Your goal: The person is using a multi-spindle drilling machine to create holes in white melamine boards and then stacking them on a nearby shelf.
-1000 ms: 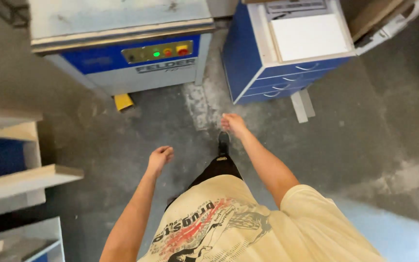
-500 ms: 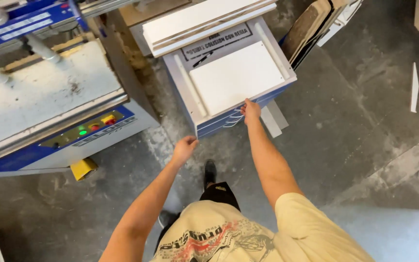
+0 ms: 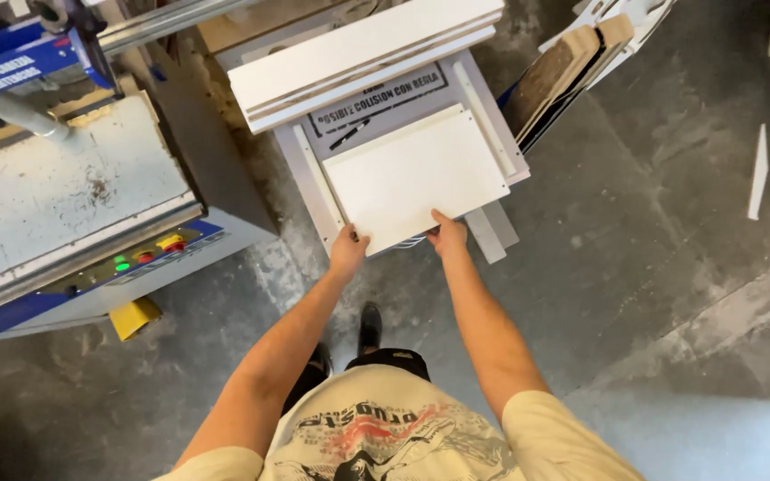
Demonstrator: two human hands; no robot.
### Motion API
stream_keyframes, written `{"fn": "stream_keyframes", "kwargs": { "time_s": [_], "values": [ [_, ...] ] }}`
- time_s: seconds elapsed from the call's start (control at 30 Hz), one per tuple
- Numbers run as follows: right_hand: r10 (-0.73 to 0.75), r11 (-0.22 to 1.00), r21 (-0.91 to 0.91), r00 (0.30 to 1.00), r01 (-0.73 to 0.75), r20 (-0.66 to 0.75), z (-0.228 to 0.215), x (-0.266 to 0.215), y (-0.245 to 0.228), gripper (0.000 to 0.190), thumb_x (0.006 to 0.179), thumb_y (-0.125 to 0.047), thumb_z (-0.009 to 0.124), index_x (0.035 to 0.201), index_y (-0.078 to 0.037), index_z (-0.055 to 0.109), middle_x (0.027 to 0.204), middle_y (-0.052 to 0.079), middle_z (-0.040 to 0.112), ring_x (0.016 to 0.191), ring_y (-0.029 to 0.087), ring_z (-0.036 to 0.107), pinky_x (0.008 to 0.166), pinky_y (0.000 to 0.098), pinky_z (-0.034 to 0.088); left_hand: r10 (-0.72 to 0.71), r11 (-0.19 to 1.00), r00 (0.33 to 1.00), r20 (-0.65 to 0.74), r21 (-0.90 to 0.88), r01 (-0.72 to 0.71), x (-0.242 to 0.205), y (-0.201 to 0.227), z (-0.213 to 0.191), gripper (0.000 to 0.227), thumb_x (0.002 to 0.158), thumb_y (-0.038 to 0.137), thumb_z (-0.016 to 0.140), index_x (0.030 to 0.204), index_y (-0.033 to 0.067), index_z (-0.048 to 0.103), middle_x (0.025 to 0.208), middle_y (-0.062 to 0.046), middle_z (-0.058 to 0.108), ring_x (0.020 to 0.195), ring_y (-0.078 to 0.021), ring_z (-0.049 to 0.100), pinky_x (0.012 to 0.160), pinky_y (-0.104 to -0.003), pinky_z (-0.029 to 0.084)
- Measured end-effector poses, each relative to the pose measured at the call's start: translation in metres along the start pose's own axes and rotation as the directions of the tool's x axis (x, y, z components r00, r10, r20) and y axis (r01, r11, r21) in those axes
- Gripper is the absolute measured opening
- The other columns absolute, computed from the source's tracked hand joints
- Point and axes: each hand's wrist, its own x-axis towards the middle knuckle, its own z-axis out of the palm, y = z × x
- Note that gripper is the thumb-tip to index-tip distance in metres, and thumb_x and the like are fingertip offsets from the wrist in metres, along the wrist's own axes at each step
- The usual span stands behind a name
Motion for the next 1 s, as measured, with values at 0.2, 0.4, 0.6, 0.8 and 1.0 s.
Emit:
{"fn": "stream_keyframes", "kwargs": {
  "time_s": [0.2,0.4,0.6,0.8,1.0],
  "values": [
    [0.001,0.999,-0.048,0.999,0.001,0.044,0.002,-0.007,-0.037,0.077,0.074,-0.025,0.097,0.127,0.004,0.05,0.106,0.024,0.058,0.091,0.039,0.066,0.065,0.0488,0.06,-0.037,0.986,0.999,-0.002,-0.165,0.037,-0.012,0.035,-0.017,0.086,0.095,0.016,0.072,0.163,0.0045,0.02,0.14,-0.029,0.055,0.127,-0.0393,0.06,0.098,-0.045,0.06],
    [-0.216,0.976,0.02,0.974,0.215,0.062,0.03,-0.084,-0.084,0.055,0.079,-0.021,0.092,0.117,0.001,0.059,0.095,0.014,0.06,0.078,0.028,0.065,0.059,0.0322,0.053,-0.085,0.781,0.991,0.108,-0.61,0.134,0.014,0.029,-0.01,0.094,0.091,0.0,0.071,0.163,0.0025,0.011,0.128,-0.031,0.053,0.114,-0.0411,0.066,0.095,-0.05,0.061],
    [-0.595,0.618,-0.33,0.699,0.714,0.397,0.034,-0.178,-0.09,0.048,0.101,-0.03,0.071,0.134,0.003,0.058,0.129,0.026,0.064,0.125,0.038,0.059,0.101,0.0507,0.052,-0.202,0.638,0.964,0.174,-0.723,0.264,-0.02,0.08,-0.03,0.104,0.094,0.055,0.071,0.164,0.0058,0.013,0.162,-0.022,0.026,0.148,-0.0382,0.034,0.112,-0.058,0.042],
    [-0.647,0.283,-0.043,0.224,0.958,0.729,0.073,-0.229,-0.053,0.055,0.102,-0.019,0.067,0.149,-0.003,0.046,0.143,0.021,0.051,0.129,0.037,0.053,0.113,0.0487,0.041,-0.193,0.599,0.88,0.433,-0.659,0.456,0.099,-0.076,0.0,0.039,0.096,0.044,0.056,0.118,0.0124,0.063,0.066,-0.003,0.053,0.049,-0.0199,0.05,0.048,-0.033,0.043],
    [-0.281,0.487,-0.419,0.591,0.767,0.756,0.124,-0.226,-0.024,0.049,0.091,-0.047,0.079,0.128,-0.018,0.066,0.112,0.01,0.071,0.113,0.03,0.067,0.099,0.0435,0.051,-0.088,0.396,0.989,0.115,-0.908,0.141,0.004,-0.061,-0.139,0.055,0.089,0.06,0.052,0.116,0.0152,0.067,0.083,-0.006,0.061,0.068,-0.0238,0.059,0.062,-0.039,0.05]
  ]
}}
